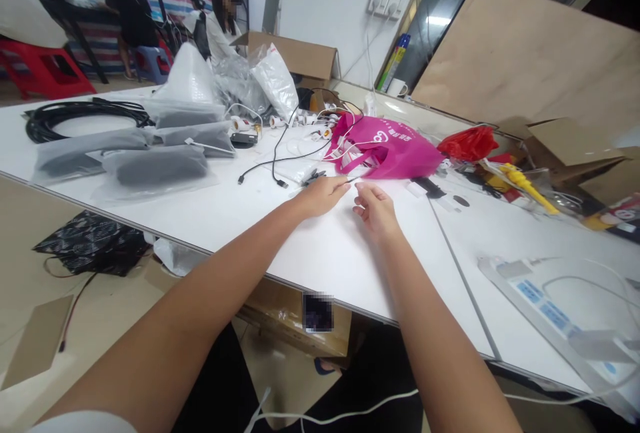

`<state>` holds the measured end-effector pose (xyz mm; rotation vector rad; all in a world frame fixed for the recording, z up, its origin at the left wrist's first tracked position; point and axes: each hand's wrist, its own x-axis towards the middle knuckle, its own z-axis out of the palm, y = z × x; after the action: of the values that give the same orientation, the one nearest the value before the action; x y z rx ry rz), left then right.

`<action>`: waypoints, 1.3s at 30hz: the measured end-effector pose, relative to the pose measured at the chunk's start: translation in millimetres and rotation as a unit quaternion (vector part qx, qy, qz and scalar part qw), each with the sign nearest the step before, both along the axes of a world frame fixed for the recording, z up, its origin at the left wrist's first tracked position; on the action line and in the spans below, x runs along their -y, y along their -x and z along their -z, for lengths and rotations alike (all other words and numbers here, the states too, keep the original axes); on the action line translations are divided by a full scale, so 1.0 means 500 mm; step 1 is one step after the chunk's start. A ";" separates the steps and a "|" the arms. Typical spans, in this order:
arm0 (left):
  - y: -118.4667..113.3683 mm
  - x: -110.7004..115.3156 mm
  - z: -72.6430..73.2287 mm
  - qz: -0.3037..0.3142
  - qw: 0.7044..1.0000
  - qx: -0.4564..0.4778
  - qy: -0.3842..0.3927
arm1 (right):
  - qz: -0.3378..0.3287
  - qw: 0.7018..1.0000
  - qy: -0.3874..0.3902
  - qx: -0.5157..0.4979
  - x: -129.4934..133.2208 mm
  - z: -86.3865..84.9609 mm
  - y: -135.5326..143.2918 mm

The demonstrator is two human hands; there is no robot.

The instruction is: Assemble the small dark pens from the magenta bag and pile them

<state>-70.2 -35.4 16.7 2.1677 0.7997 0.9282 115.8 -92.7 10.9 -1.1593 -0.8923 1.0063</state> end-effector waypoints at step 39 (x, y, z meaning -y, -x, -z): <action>0.103 -0.062 -0.009 -0.282 0.947 -0.136 -0.065 | -0.051 0.733 -0.027 0.677 -0.085 0.060 0.118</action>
<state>-121.5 -4.3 21.4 2.2493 1.5924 0.9784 56.6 -50.0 -18.9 -1.7769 -2.1110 0.0025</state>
